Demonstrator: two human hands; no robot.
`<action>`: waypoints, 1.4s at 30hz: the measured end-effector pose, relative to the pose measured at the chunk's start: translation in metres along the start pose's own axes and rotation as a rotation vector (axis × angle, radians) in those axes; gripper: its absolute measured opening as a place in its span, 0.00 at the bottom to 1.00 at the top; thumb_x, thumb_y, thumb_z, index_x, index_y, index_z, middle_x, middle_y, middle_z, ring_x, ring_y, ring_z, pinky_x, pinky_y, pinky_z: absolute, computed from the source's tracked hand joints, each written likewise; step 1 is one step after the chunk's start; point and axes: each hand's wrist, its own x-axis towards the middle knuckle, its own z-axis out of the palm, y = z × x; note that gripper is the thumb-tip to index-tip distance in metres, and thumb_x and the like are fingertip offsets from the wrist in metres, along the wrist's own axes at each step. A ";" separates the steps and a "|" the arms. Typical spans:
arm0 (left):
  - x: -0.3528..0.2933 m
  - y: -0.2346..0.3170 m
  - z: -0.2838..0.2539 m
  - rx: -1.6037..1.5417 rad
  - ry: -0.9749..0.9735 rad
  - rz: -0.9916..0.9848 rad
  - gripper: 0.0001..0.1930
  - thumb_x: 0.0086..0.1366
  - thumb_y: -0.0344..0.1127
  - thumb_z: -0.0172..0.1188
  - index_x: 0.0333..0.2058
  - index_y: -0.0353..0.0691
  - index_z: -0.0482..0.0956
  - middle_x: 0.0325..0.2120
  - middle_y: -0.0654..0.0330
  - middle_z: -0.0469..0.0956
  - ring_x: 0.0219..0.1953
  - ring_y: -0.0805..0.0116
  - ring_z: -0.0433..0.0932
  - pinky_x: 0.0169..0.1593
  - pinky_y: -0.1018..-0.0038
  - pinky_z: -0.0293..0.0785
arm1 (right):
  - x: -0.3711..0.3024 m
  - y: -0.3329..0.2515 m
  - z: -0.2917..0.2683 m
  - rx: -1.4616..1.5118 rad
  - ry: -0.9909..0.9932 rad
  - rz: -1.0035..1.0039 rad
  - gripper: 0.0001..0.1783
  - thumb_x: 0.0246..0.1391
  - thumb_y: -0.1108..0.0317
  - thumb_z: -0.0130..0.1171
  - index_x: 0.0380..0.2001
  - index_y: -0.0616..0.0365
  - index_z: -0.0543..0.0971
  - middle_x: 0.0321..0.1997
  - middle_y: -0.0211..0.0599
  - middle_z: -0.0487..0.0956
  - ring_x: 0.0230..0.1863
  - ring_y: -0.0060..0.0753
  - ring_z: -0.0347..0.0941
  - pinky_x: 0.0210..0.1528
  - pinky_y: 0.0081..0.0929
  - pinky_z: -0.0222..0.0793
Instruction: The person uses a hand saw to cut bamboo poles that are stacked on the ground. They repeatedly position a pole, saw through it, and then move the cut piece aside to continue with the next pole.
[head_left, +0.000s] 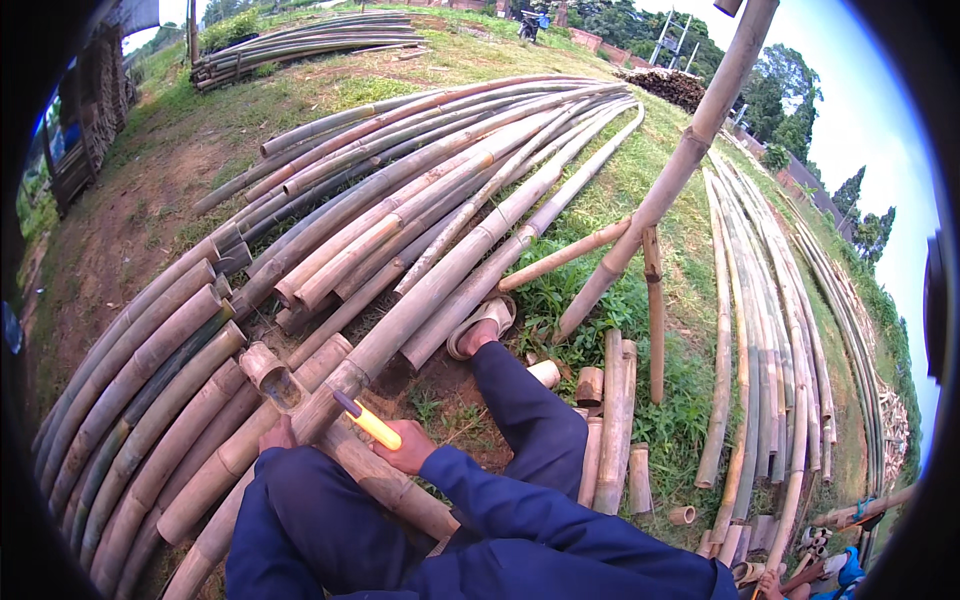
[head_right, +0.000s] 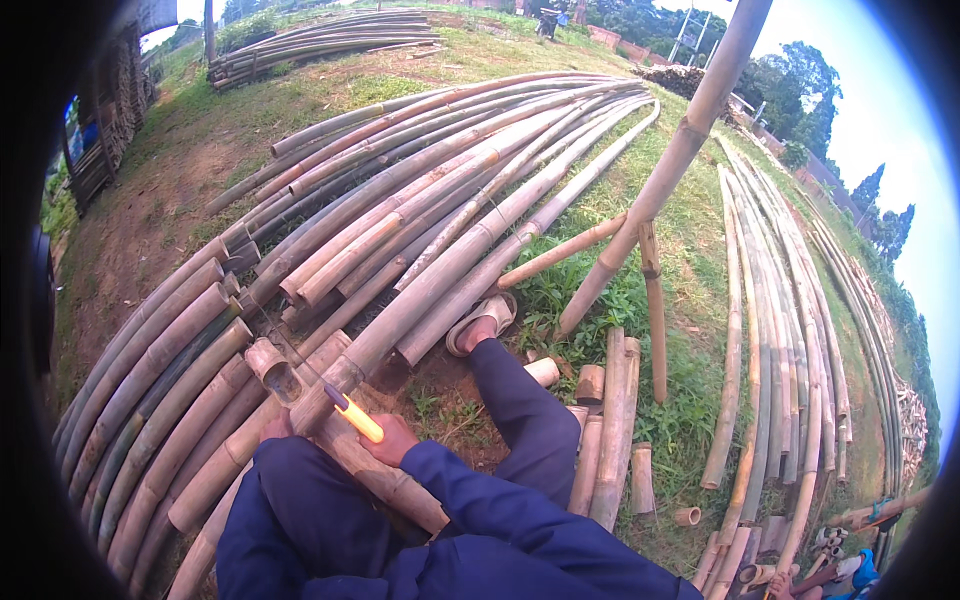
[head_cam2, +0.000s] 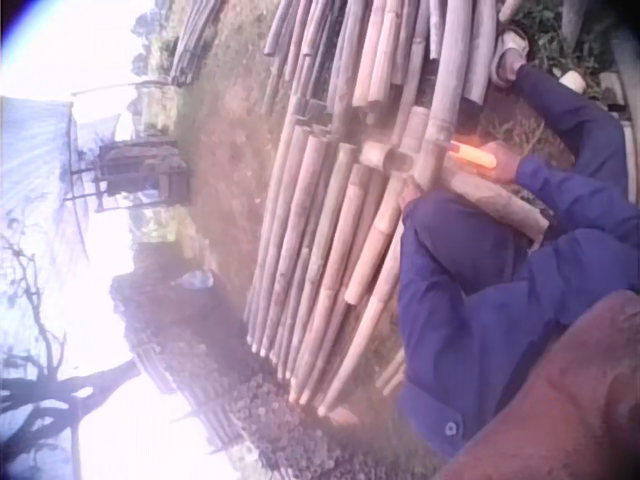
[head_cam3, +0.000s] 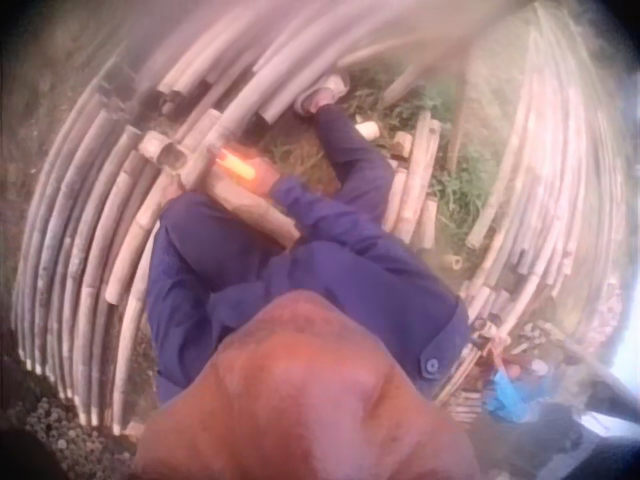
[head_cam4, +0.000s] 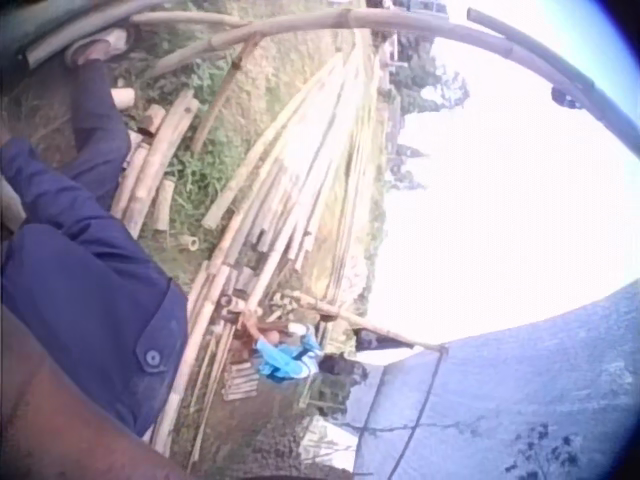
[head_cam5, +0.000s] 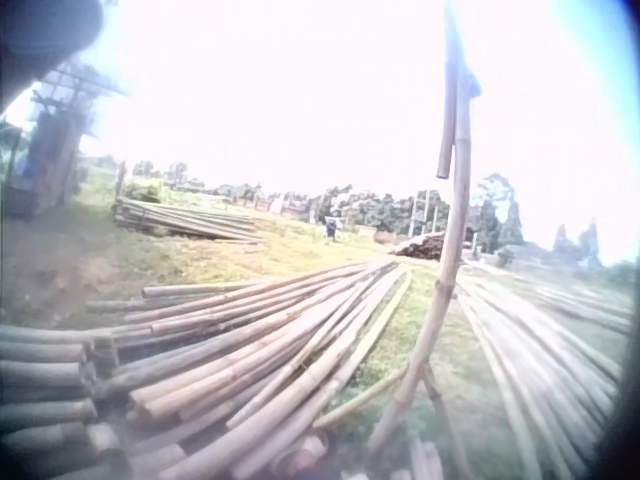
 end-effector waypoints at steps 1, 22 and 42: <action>0.007 -0.002 0.001 -0.008 0.015 -0.001 0.41 0.46 0.54 0.78 0.52 0.39 0.68 0.44 0.41 0.84 0.47 0.40 0.84 0.51 0.50 0.79 | 0.000 -0.002 -0.001 -0.002 -0.001 0.000 0.13 0.53 0.61 0.67 0.36 0.58 0.82 0.32 0.55 0.81 0.38 0.63 0.80 0.42 0.47 0.75; 0.019 0.047 -0.025 0.025 0.050 -0.026 0.41 0.46 0.54 0.78 0.52 0.39 0.68 0.43 0.39 0.84 0.47 0.38 0.84 0.51 0.49 0.79 | -0.007 -0.022 0.000 -0.019 0.128 -0.113 0.20 0.50 0.68 0.64 0.49 0.54 0.78 0.40 0.55 0.82 0.45 0.65 0.78 0.45 0.54 0.72; -0.004 0.052 -0.036 0.017 0.079 -0.030 0.41 0.46 0.53 0.79 0.53 0.39 0.68 0.43 0.39 0.84 0.46 0.37 0.84 0.50 0.48 0.79 | -0.010 -0.022 -0.006 0.011 0.126 -0.101 0.23 0.53 0.66 0.67 0.53 0.55 0.76 0.38 0.55 0.81 0.43 0.66 0.77 0.44 0.52 0.72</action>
